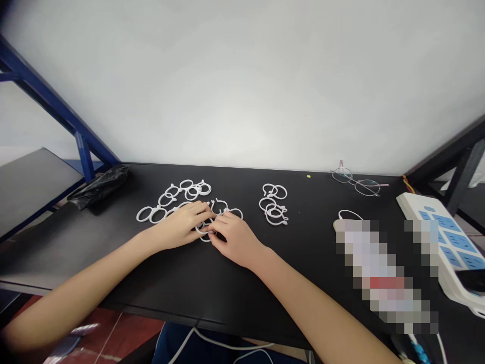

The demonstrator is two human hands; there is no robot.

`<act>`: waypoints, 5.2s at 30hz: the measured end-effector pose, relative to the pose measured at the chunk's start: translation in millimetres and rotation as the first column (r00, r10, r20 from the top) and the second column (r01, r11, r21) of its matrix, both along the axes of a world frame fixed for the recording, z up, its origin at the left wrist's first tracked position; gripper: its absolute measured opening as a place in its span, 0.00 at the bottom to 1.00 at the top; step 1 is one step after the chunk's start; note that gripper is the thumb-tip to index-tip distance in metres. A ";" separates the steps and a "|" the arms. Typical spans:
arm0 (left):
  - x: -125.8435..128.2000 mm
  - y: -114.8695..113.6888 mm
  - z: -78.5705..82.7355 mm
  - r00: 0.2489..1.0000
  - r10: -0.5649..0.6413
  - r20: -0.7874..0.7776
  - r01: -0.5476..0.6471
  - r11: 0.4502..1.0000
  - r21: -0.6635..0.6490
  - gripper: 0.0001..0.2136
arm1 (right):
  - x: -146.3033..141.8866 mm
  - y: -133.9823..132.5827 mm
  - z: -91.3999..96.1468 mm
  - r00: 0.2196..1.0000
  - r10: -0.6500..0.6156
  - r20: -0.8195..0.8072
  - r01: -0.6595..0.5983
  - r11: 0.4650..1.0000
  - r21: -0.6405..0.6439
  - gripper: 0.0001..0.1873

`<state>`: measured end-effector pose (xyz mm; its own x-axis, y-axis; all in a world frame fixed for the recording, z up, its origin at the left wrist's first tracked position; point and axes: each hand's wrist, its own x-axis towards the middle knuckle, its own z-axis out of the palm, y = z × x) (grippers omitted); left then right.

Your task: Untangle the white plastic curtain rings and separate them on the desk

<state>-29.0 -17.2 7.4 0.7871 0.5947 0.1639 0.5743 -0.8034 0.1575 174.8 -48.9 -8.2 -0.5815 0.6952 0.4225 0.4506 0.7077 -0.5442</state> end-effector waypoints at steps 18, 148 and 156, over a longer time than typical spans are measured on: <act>0.4 0.2 1.2 1.000 -0.003 0.011 0.003 1.000 0.001 0.12 | -0.5 -0.5 1.1 1.000 -0.003 -0.008 0.003 1.000 0.016 0.06; -15.0 11.1 10.0 0.947 0.318 -0.032 -0.280 0.874 0.398 0.12 | 1.5 4.5 -6.6 0.949 -0.183 -0.259 0.202 0.978 0.052 0.09; -19.7 13.4 4.1 0.871 0.481 -0.103 -0.387 0.799 0.460 0.08 | 3.4 4.6 -7.0 0.952 -0.187 -0.241 0.198 0.980 0.025 0.09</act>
<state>-48.6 -3.8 11.5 0.5047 0.7947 0.3372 0.8589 -0.4227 -0.2894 178.2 -44.3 -15.2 -0.3183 0.7595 0.5673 0.4439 0.6482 -0.6187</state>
